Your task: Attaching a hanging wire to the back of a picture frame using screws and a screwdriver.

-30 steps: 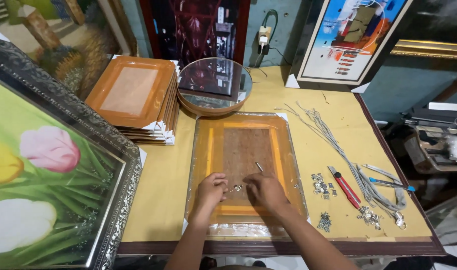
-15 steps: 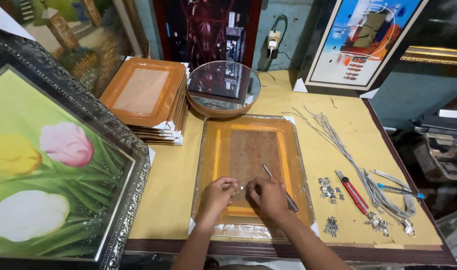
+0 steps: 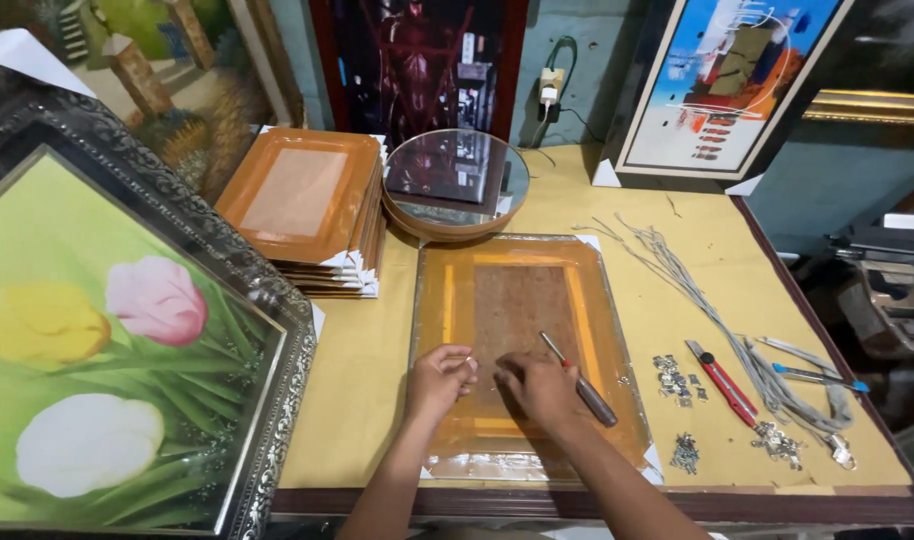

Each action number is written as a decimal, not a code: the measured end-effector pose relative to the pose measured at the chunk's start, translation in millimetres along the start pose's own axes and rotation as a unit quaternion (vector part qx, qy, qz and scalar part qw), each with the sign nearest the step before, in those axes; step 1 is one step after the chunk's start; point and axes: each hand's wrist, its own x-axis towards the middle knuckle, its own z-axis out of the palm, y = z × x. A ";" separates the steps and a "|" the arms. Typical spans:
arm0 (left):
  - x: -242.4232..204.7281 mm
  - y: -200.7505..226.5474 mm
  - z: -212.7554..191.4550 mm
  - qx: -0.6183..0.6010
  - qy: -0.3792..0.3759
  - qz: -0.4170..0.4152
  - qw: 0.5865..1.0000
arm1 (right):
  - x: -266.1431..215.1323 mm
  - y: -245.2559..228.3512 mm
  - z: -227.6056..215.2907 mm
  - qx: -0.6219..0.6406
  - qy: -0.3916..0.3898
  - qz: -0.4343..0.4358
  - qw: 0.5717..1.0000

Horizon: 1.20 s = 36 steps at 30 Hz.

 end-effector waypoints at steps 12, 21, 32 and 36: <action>-21.5 44.2 10.6 0.048 -0.028 0.038 0.998 | 13.3 29.0 35.1 0.235 0.101 -0.006 0.967; -6.7 37.7 52.6 0.116 -0.085 0.111 0.983 | -7.7 42.6 -14.2 0.424 0.164 0.040 0.890; -20.0 53.2 82.9 0.081 -0.080 0.102 0.988 | -24.1 38.5 -63.2 0.373 0.144 0.097 0.912; -26.9 65.3 83.9 0.037 -0.085 0.107 0.990 | -28.3 29.7 -77.7 0.366 0.192 0.109 0.904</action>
